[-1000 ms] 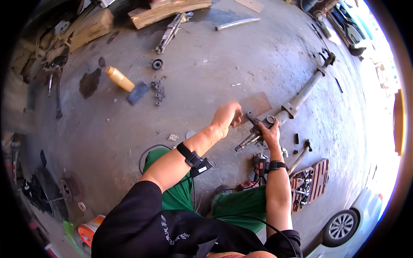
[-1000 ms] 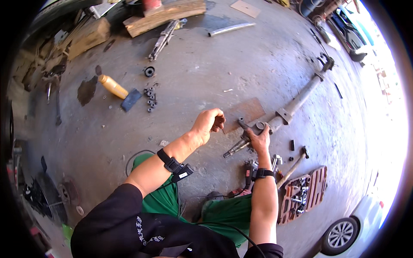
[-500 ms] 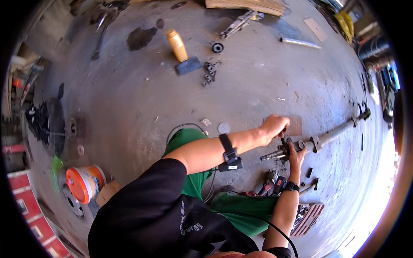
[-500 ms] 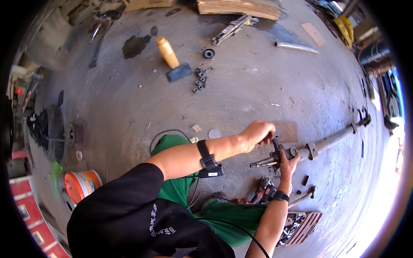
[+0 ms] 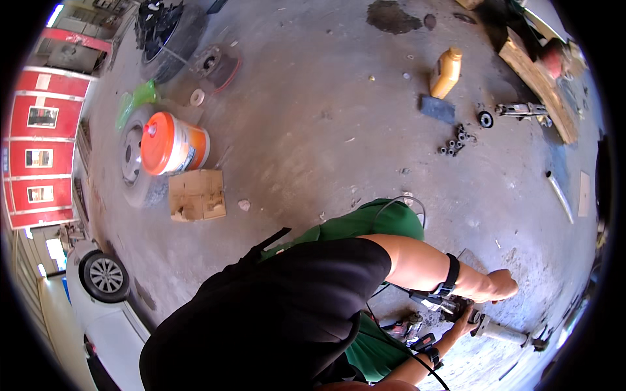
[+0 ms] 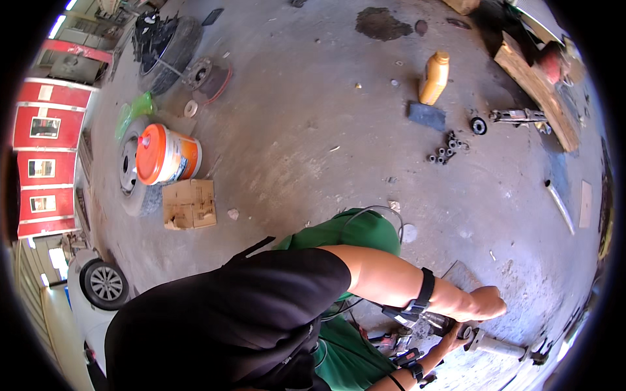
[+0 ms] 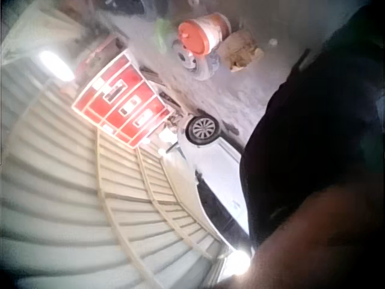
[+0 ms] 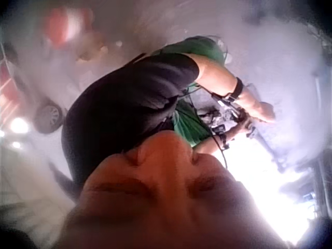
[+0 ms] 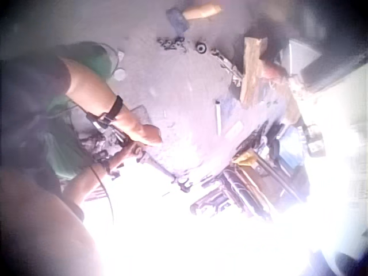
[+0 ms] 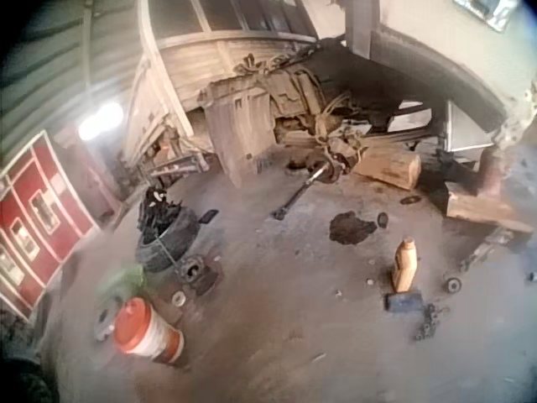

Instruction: The person uses a hammer and an electric drill to work on a metal automotive component on the floor of a garage, removing small parts by hand.

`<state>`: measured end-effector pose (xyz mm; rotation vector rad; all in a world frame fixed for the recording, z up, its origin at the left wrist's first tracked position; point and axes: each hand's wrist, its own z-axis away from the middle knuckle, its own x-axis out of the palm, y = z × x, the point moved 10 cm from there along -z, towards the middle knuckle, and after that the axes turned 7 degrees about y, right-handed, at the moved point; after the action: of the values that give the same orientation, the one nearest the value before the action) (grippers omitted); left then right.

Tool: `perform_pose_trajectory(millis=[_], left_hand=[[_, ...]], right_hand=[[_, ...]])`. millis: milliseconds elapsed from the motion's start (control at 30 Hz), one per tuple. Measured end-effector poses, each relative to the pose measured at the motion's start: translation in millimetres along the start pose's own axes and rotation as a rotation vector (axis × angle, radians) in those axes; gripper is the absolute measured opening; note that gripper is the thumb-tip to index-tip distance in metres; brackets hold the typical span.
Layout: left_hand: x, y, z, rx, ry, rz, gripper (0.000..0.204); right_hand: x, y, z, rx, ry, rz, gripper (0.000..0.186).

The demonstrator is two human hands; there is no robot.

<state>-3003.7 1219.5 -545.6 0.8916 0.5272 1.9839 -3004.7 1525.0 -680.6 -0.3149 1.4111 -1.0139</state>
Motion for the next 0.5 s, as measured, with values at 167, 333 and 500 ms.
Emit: perform_pose_trajectory(millis=[167, 333, 500], left_hand=[[7, 0, -7, -0.043, -0.026, -0.019, 0.041], [28, 1, -11, -0.067, -0.073, 0.050, 0.040], [25, 15, 1, -0.023, -0.056, 0.084, 0.038]], right_hand=[[2, -25, 15, -0.020, -0.004, 0.016, 0.096], [-3, -19, 9, -0.038, -0.040, 0.012, 0.090], [-10, -25, 17, -0.059, -0.096, 0.030, 0.085]])
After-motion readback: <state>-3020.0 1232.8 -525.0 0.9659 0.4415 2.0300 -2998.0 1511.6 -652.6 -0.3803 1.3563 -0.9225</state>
